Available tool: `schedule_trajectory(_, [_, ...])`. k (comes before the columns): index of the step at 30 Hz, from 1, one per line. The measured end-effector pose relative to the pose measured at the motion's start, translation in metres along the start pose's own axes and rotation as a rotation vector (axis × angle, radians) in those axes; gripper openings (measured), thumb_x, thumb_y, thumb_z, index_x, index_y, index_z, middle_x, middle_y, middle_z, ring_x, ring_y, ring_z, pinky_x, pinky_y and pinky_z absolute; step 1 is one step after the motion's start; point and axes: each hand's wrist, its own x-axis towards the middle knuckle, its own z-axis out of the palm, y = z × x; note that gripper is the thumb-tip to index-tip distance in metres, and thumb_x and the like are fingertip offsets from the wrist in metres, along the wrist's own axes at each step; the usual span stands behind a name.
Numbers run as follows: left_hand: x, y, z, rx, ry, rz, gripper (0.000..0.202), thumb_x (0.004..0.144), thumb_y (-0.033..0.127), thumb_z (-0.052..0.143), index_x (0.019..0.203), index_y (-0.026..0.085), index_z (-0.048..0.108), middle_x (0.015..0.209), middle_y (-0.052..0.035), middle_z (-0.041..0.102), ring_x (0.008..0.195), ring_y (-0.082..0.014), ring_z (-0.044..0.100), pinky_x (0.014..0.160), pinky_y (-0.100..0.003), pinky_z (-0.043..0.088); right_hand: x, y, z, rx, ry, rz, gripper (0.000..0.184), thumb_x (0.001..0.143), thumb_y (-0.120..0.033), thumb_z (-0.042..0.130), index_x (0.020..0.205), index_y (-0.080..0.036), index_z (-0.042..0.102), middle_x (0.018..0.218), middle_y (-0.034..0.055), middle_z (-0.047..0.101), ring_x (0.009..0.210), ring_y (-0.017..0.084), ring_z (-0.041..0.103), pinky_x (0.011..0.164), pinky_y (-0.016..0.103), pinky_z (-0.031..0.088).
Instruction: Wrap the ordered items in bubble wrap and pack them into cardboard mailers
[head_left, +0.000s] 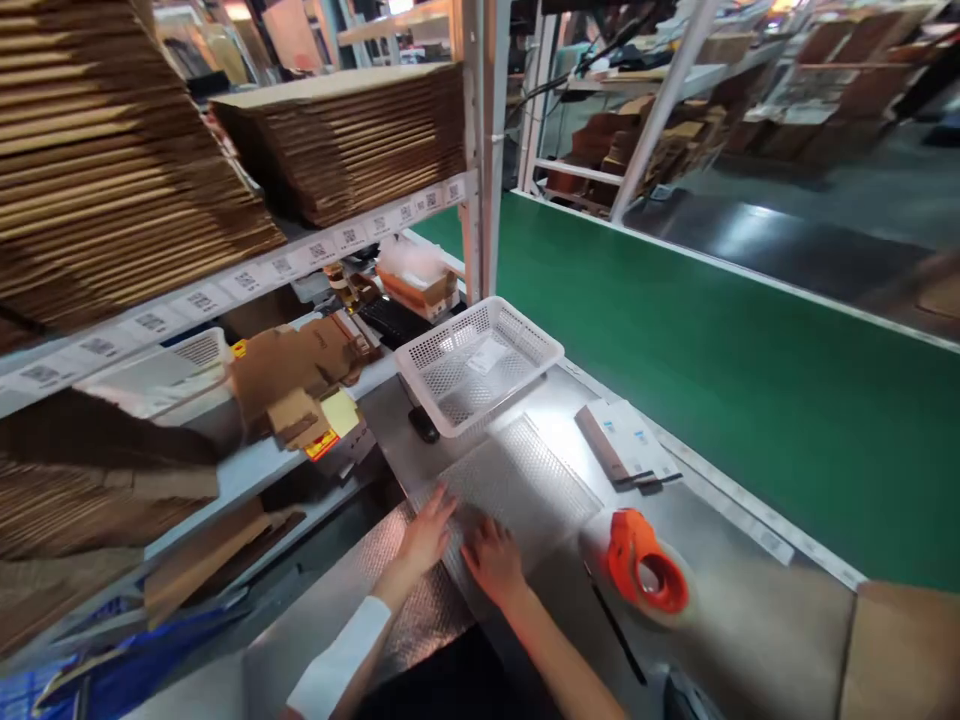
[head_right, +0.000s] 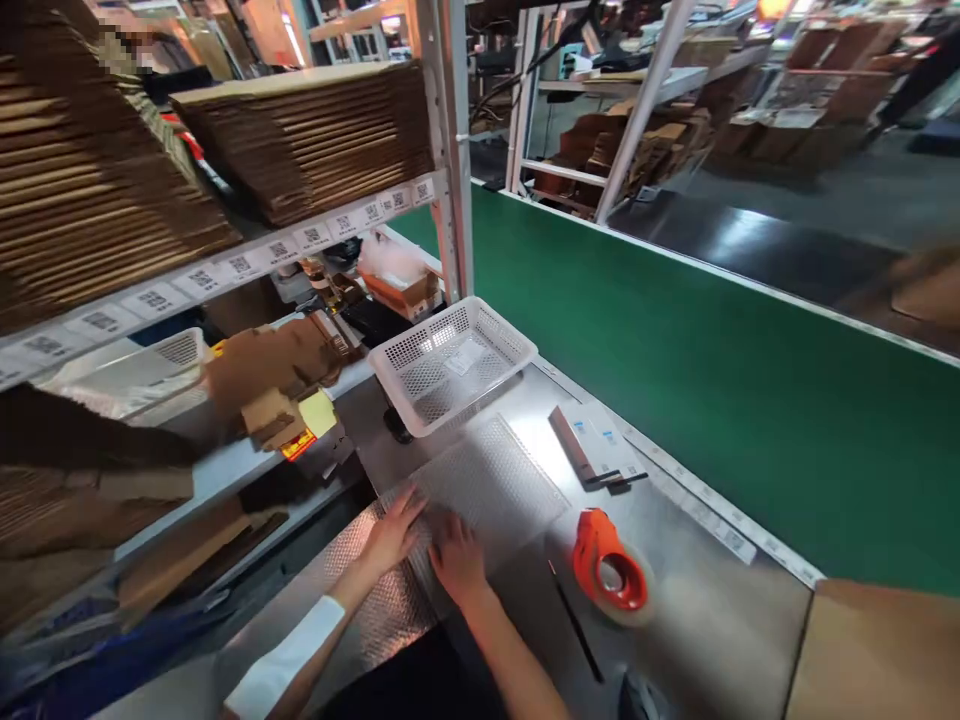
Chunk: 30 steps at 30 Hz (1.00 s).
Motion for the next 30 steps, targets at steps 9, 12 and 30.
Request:
schedule_trajectory(9, [0.044,-0.07,-0.024,0.037,-0.054,0.286,0.055,0.089,0.024,0.075,0.143,0.03,0.065,0.157,-0.0109,0.055,0.139,-0.0329,0.057,0.117,-0.052,0.048,-0.058,0.003,0.039,-0.045,0.021,0.016,0.06,0.105,-0.042,0.053,0.163,-0.031,0.04,0.168,0.0068,0.042,0.152,0.031,0.045,0.126,0.059,0.038])
schedule_trajectory(12, [0.05,-0.079,-0.023,0.034,-0.041,0.342,0.05,0.093,0.025,0.071,0.142,0.03,0.066,0.162,-0.0125,0.049,0.142,-0.0358,0.053,0.117,-0.055,0.046,-0.078,0.007,0.036,-0.064,-0.025,0.151,0.057,0.105,-0.044,0.049,0.162,-0.04,0.04,0.172,0.0012,0.032,0.157,0.033,0.035,0.127,0.064,0.034])
schedule_trajectory(30, [0.095,-0.083,-0.046,-0.125,-0.172,0.436,0.042,0.083,0.004,0.063,0.119,0.021,0.077,0.169,-0.0085,0.033,0.156,-0.0394,0.026,0.12,-0.065,0.033,-0.116,0.058,-0.036,0.422,0.297,0.743,0.034,0.097,-0.046,0.03,0.104,-0.026,0.057,0.093,0.0165,0.075,0.079,0.031,0.074,0.076,0.047,0.063])
